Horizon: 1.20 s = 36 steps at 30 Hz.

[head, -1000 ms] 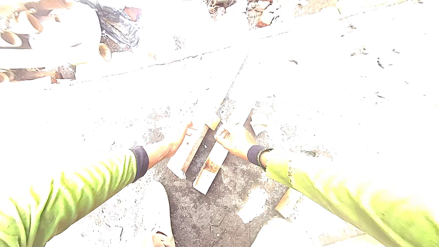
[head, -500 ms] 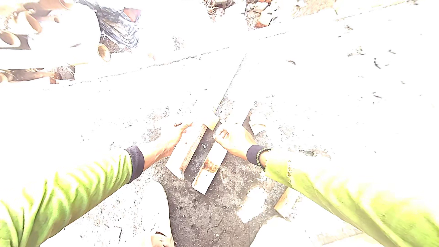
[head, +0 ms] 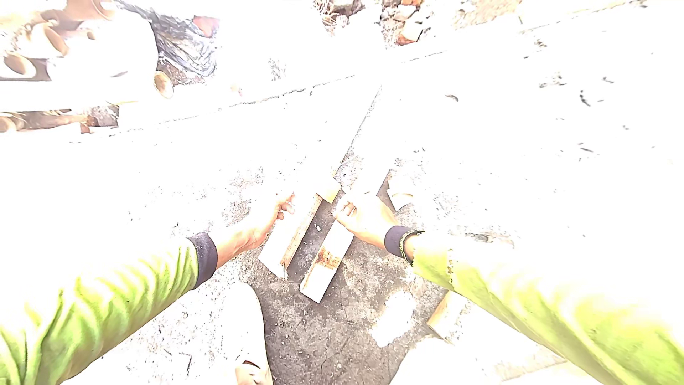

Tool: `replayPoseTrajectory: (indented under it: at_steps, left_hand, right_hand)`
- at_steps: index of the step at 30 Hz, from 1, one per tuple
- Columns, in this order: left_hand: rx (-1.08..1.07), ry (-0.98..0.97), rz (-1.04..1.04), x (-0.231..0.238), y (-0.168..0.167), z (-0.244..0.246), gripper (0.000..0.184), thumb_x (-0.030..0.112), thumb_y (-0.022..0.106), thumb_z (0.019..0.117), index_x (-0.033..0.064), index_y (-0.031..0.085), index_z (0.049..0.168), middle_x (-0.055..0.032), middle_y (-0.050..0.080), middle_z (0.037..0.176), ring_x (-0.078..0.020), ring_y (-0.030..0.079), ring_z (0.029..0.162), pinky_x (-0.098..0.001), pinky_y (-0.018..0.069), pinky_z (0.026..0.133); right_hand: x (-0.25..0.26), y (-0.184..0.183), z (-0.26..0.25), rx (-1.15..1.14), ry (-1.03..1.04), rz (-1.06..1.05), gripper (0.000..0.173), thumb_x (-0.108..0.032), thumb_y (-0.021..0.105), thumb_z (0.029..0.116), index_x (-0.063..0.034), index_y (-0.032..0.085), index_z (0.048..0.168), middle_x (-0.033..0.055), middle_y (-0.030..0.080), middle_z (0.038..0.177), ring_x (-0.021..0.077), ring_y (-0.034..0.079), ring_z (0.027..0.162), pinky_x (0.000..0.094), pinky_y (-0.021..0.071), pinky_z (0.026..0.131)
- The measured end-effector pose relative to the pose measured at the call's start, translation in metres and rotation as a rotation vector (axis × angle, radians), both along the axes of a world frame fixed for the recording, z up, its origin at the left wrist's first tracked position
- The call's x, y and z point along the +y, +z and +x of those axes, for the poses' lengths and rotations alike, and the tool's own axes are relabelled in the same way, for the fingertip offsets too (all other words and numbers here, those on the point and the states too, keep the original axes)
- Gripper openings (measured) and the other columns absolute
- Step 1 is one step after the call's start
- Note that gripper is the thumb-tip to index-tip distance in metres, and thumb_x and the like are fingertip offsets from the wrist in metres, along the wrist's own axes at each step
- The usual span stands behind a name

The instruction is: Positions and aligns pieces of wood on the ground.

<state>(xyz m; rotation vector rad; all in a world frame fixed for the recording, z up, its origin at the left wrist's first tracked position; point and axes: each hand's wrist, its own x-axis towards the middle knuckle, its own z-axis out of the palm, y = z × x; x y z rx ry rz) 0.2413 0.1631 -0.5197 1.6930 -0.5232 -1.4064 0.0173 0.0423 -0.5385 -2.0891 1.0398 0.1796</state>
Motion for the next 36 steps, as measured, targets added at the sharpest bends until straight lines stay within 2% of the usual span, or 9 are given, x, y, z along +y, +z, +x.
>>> replayPoseTrajectory:
  at_steps: [3,5,11,14,19,23,28,34,36]
  left_hand:
    - [-0.026,-0.1,0.053,-0.003,0.0,0.0,0.039,0.038,0.04,0.1107,0.0141,0.061,0.087,0.0034,0.06,0.079,-0.0085,0.058,0.075,-0.0255,0.0468,0.07]
    - [-0.072,-0.083,0.095,-0.007,0.004,-0.001,0.035,0.034,0.052,0.1076,0.0108,0.062,0.083,0.0019,0.06,0.075,-0.0089,0.058,0.071,-0.0252,0.0478,0.066]
    - [0.074,0.223,0.271,-0.019,0.015,-0.002,0.026,0.034,0.055,0.1047,0.0132,0.062,0.119,-0.0017,0.064,0.113,-0.0116,0.06,0.09,-0.0295,0.0483,0.075]
    - [0.103,0.377,0.264,-0.018,0.01,-0.001,0.026,0.029,0.061,0.1016,0.0122,0.06,0.122,-0.0043,0.065,0.117,-0.0111,0.06,0.078,-0.0269,0.0487,0.067]
    - [0.043,0.425,0.29,-0.014,0.002,0.004,0.017,0.021,0.072,0.0958,0.0099,0.06,0.101,-0.0016,0.057,0.071,-0.0066,0.05,0.049,-0.0189,0.0433,0.046]
    - [0.135,0.244,0.244,-0.009,0.0,0.003,0.013,0.01,0.069,0.0966,0.0074,0.057,0.101,-0.0021,0.054,0.071,-0.0077,0.05,0.05,-0.02,0.0476,0.048]
    - [0.074,0.088,0.377,-0.007,0.006,-0.001,0.016,0.016,0.057,0.1036,0.0088,0.059,0.118,-0.0056,0.062,0.095,-0.0073,0.05,0.057,-0.0202,0.0415,0.05]
    - [0.194,0.37,0.776,-0.008,-0.002,0.008,0.023,0.031,0.042,0.1054,0.0118,0.054,0.103,-0.0013,0.051,0.064,-0.0043,0.037,0.038,-0.0162,0.0308,0.035]
    - [-0.054,0.216,0.779,-0.001,0.004,0.004,0.023,0.027,0.044,0.1053,0.0108,0.057,0.113,-0.0045,0.06,0.081,-0.0056,0.04,0.048,-0.0194,0.0312,0.043]
  right_hand:
    - [0.0,-0.001,0.0,0.003,0.006,0.005,0.018,-0.033,0.068,0.0973,-0.0161,0.072,0.103,0.0009,0.071,0.089,0.0182,0.07,0.086,0.0465,0.0575,0.078]
    - [0.0,-0.001,0.0,-0.001,0.007,0.006,0.018,-0.033,0.068,0.0974,-0.0162,0.072,0.103,0.0012,0.071,0.088,0.0182,0.07,0.084,0.0467,0.0574,0.078]
    - [-0.002,-0.001,-0.002,-0.005,0.012,0.011,0.019,-0.034,0.067,0.0978,-0.0159,0.071,0.102,0.0016,0.071,0.087,0.0191,0.07,0.083,0.0481,0.0573,0.076]
    - [-0.002,0.0,-0.002,0.0,0.001,0.019,0.019,-0.034,0.067,0.0973,-0.016,0.072,0.103,0.0019,0.072,0.088,0.0201,0.07,0.085,0.0496,0.0572,0.077]
    - [-0.002,-0.002,-0.001,-0.008,0.003,0.009,0.017,-0.035,0.067,0.0968,-0.0186,0.072,0.1,-0.0009,0.071,0.084,0.0174,0.069,0.08,0.0478,0.0574,0.073]
    - [-0.003,-0.001,-0.001,-0.012,0.004,0.039,0.017,-0.033,0.066,0.0971,-0.0174,0.071,0.101,0.0,0.07,0.084,0.0179,0.069,0.08,0.0479,0.0569,0.074]
    - [-0.002,-0.005,-0.002,-0.033,0.015,0.011,0.019,-0.035,0.066,0.097,-0.018,0.072,0.102,-0.0005,0.072,0.086,0.0167,0.07,0.081,0.0467,0.0581,0.075]
    - [-0.003,-0.006,-0.002,-0.024,0.025,-0.004,0.017,-0.036,0.066,0.0966,-0.0198,0.071,0.099,-0.0018,0.07,0.083,0.0161,0.069,0.079,0.0462,0.0569,0.072]
    - [-0.003,-0.004,-0.002,-0.01,0.023,0.01,0.017,-0.035,0.066,0.097,-0.0194,0.071,0.1,-0.0013,0.07,0.084,0.0164,0.069,0.081,0.0466,0.0572,0.074]
